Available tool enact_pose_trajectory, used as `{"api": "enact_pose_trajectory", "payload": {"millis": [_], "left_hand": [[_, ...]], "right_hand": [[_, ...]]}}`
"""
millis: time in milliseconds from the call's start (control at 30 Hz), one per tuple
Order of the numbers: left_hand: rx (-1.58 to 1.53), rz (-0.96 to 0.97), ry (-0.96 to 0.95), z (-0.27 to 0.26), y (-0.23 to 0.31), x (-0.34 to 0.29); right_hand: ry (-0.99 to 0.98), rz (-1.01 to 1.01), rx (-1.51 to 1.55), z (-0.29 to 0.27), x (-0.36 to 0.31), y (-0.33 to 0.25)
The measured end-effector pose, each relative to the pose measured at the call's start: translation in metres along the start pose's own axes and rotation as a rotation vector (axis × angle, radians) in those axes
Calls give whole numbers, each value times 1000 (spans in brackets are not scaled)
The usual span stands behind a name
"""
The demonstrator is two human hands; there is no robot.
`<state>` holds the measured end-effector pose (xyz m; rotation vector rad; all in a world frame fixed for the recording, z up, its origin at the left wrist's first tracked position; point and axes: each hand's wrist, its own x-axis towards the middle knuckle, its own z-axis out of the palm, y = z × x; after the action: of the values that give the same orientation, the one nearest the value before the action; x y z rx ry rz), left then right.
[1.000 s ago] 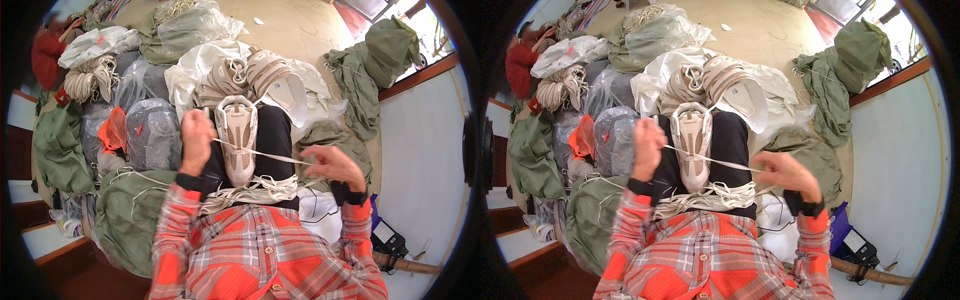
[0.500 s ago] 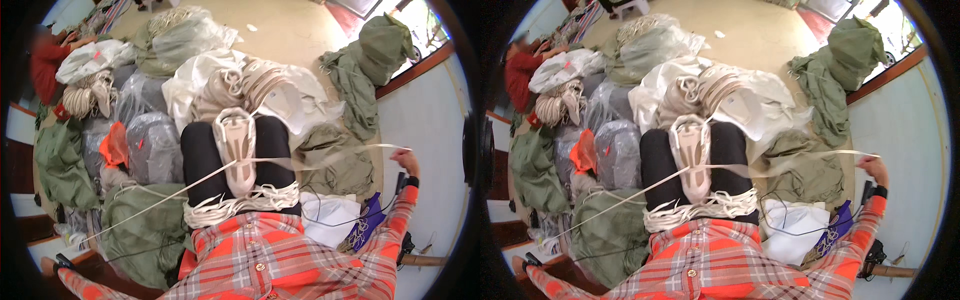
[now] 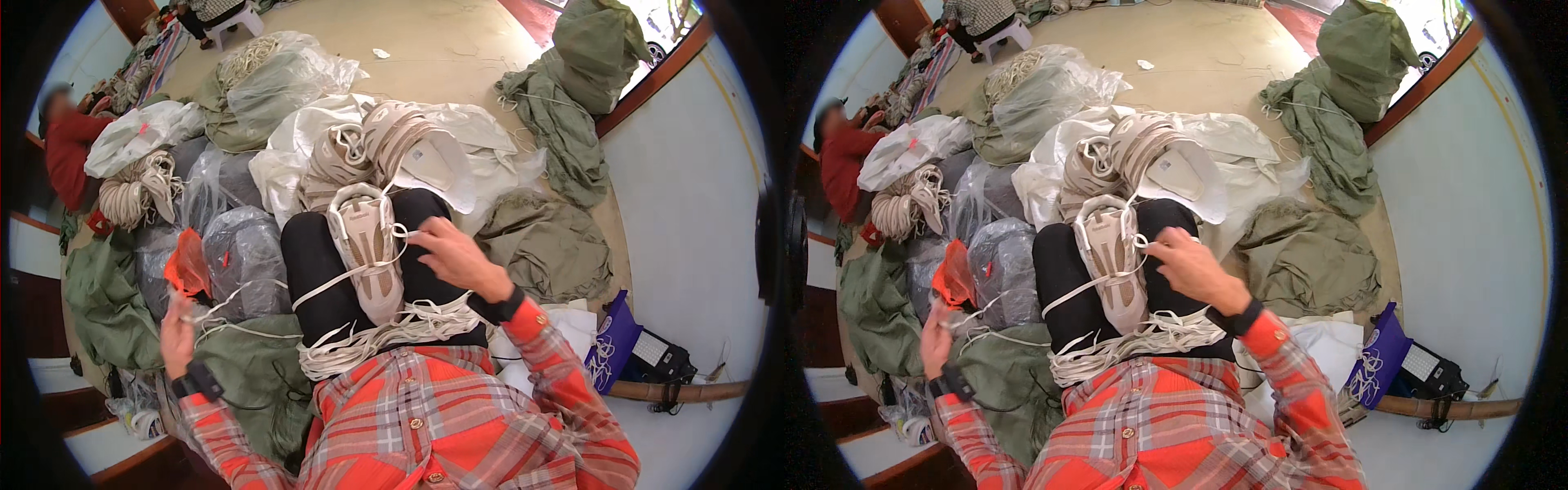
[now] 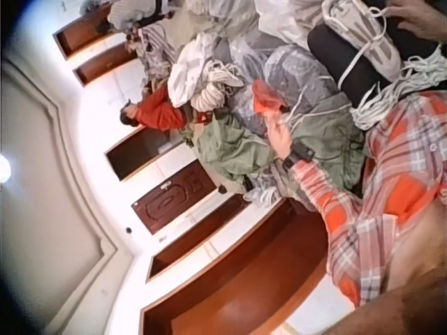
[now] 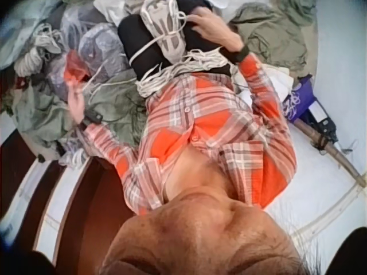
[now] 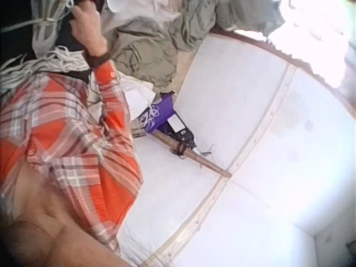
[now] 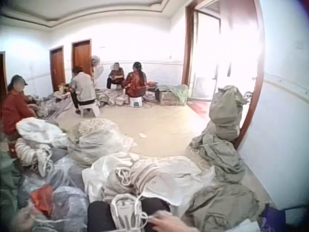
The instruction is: The recorder is lacing shoe uppers while sitting on the floor in a production area.
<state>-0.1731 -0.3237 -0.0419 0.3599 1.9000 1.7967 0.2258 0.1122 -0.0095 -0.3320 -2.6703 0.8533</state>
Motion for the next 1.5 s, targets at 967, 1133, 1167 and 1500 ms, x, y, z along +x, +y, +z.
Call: {"api": "enact_pose_trajectory", "payload": {"millis": [967,1133,1167,1500], "left_hand": [[21,231,-1021,418,108,-83],[122,181,-704,349,93,-42],[39,69,-635,332,103,-45],[11,-122,-572,278,31,-32]], "right_hand": [[-223,-158,-475,-163,-16,-59],[-50,-58,-694,-214,-50,-30],[36,-40,-755,-219,-55,-22],[818,181,-873,-266,-81,43]]}}
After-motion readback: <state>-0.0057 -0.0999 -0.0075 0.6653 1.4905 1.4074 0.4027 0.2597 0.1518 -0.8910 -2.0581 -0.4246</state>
